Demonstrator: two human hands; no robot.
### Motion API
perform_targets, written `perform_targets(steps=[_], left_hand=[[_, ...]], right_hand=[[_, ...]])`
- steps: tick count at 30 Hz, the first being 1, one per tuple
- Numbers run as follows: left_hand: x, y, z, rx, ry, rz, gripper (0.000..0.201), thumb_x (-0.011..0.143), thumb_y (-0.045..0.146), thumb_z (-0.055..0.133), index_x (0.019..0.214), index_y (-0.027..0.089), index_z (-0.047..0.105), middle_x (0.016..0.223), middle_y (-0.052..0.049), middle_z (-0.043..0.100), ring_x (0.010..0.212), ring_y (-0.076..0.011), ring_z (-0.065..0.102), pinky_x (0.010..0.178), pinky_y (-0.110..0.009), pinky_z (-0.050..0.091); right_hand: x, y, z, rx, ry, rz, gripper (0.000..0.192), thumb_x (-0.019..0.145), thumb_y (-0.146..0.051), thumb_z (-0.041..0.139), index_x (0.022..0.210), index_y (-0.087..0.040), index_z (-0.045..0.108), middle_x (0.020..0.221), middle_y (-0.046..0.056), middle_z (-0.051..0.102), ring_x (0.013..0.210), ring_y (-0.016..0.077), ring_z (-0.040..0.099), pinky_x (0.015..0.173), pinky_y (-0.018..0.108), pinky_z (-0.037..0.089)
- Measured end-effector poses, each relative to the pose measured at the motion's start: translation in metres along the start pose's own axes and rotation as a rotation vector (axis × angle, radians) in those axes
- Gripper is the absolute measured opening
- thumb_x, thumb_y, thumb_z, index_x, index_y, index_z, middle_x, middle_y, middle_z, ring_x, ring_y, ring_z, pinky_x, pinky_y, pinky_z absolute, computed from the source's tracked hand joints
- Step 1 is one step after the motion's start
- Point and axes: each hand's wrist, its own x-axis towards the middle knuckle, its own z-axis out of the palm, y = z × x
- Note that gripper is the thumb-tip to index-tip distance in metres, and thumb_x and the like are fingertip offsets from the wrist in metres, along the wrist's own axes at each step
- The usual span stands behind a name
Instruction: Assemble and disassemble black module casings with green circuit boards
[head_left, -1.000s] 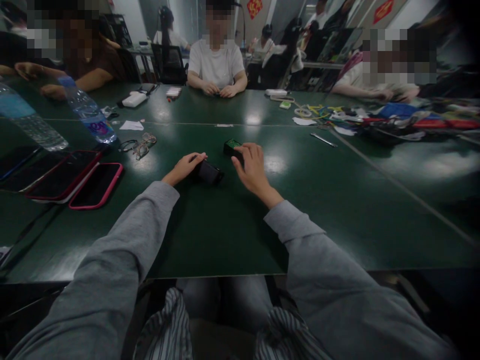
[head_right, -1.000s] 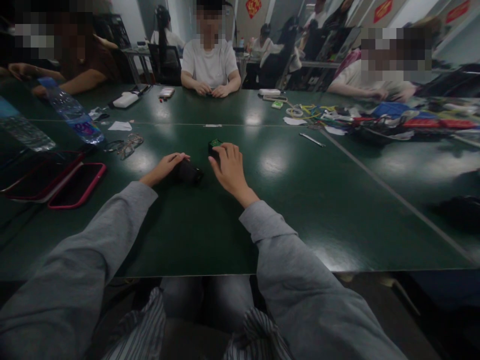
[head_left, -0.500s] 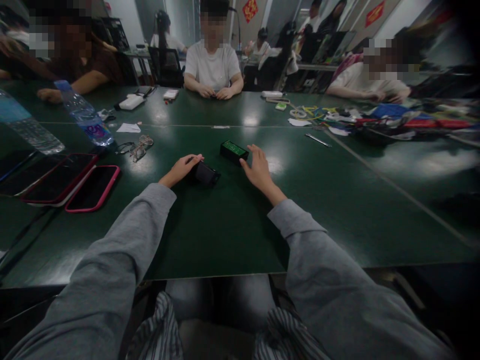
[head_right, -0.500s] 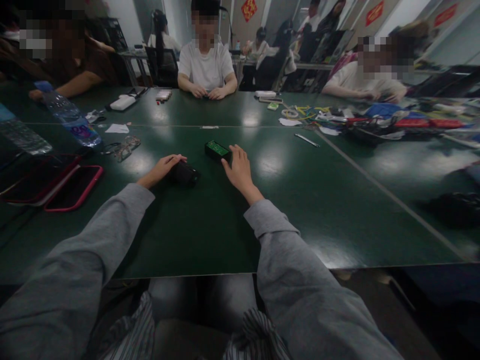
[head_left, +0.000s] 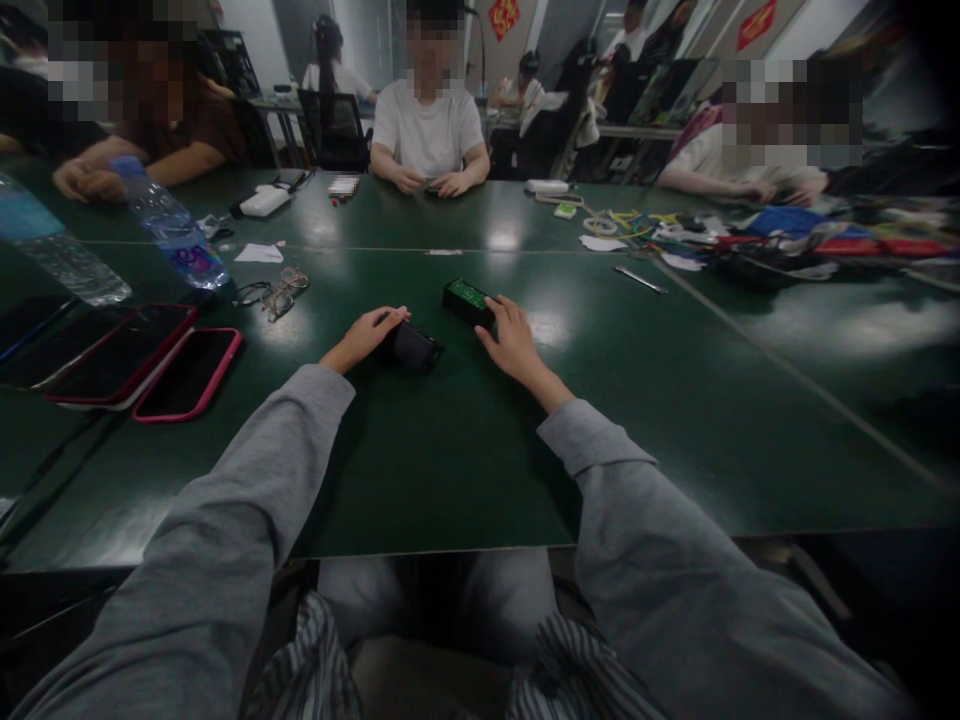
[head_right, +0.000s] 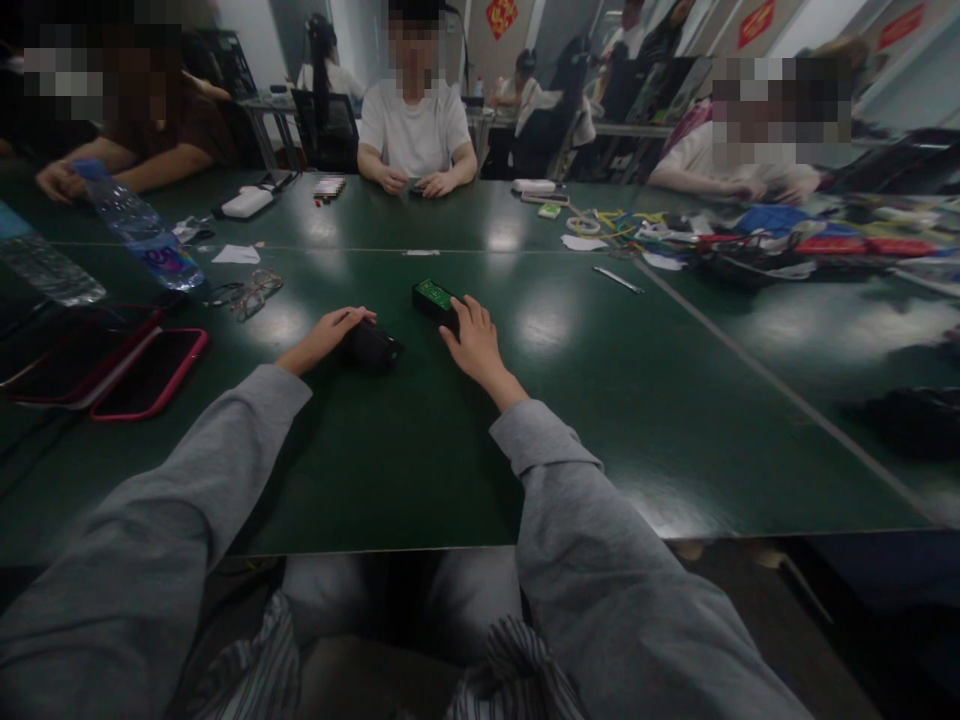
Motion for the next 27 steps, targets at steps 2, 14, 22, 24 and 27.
perform_targets(steps=[2, 14, 22, 24, 27], left_hand=[[0.000, 0.000, 0.000, 0.004, -0.002, -0.001, 0.055, 0.090, 0.063, 0.044, 0.112, 0.021, 0.070, 0.119, -0.009, 0.070, 0.114, -0.0241, 0.061, 0.105, -0.040, 0.042], [0.004, -0.004, 0.001, -0.001, 0.002, 0.000, 0.056, 0.089, 0.065, 0.044, 0.111, 0.020, 0.071, 0.118, -0.009, 0.071, 0.113, -0.0238, 0.062, 0.105, -0.039, 0.041], [0.002, -0.001, 0.001, -0.004, 0.000, -0.002, 0.056, 0.089, 0.064, 0.044, 0.111, 0.019, 0.070, 0.118, -0.009, 0.070, 0.113, -0.0238, 0.061, 0.105, -0.039, 0.041], [0.002, -0.001, 0.001, -0.008, -0.007, 0.002, 0.056, 0.090, 0.064, 0.044, 0.113, 0.019, 0.070, 0.119, -0.009, 0.070, 0.114, -0.0236, 0.061, 0.105, -0.039, 0.041], [0.002, -0.003, 0.000, -0.010, -0.007, 0.008, 0.057, 0.089, 0.064, 0.044, 0.112, 0.019, 0.070, 0.119, -0.009, 0.070, 0.113, -0.0236, 0.061, 0.105, -0.039, 0.041]], right_hand=[[-0.001, -0.001, 0.000, 0.000, -0.021, -0.017, 0.059, 0.093, -0.039, 0.049, 0.148, -0.019, 0.037, 0.154, 0.017, 0.034, 0.140, 0.0362, 0.036, 0.103, 0.061, 0.042], [0.002, -0.005, -0.002, 0.013, 0.063, -0.043, 0.043, 0.093, -0.036, 0.048, 0.132, -0.017, 0.053, 0.131, 0.017, 0.049, 0.123, 0.0334, 0.050, 0.094, 0.056, 0.049], [0.001, -0.016, -0.011, 0.020, 0.100, -0.033, 0.027, 0.093, -0.037, 0.052, 0.111, -0.018, 0.059, 0.111, 0.013, 0.059, 0.109, 0.0293, 0.057, 0.092, 0.049, 0.050], [0.000, -0.019, -0.013, 0.009, 0.111, -0.034, 0.025, 0.093, -0.038, 0.052, 0.107, -0.019, 0.060, 0.108, 0.012, 0.059, 0.106, 0.0286, 0.057, 0.091, 0.048, 0.050], [-0.001, -0.023, -0.014, -0.011, 0.124, -0.033, 0.024, 0.093, -0.038, 0.052, 0.105, -0.019, 0.060, 0.106, 0.012, 0.060, 0.103, 0.0281, 0.058, 0.089, 0.047, 0.050]])
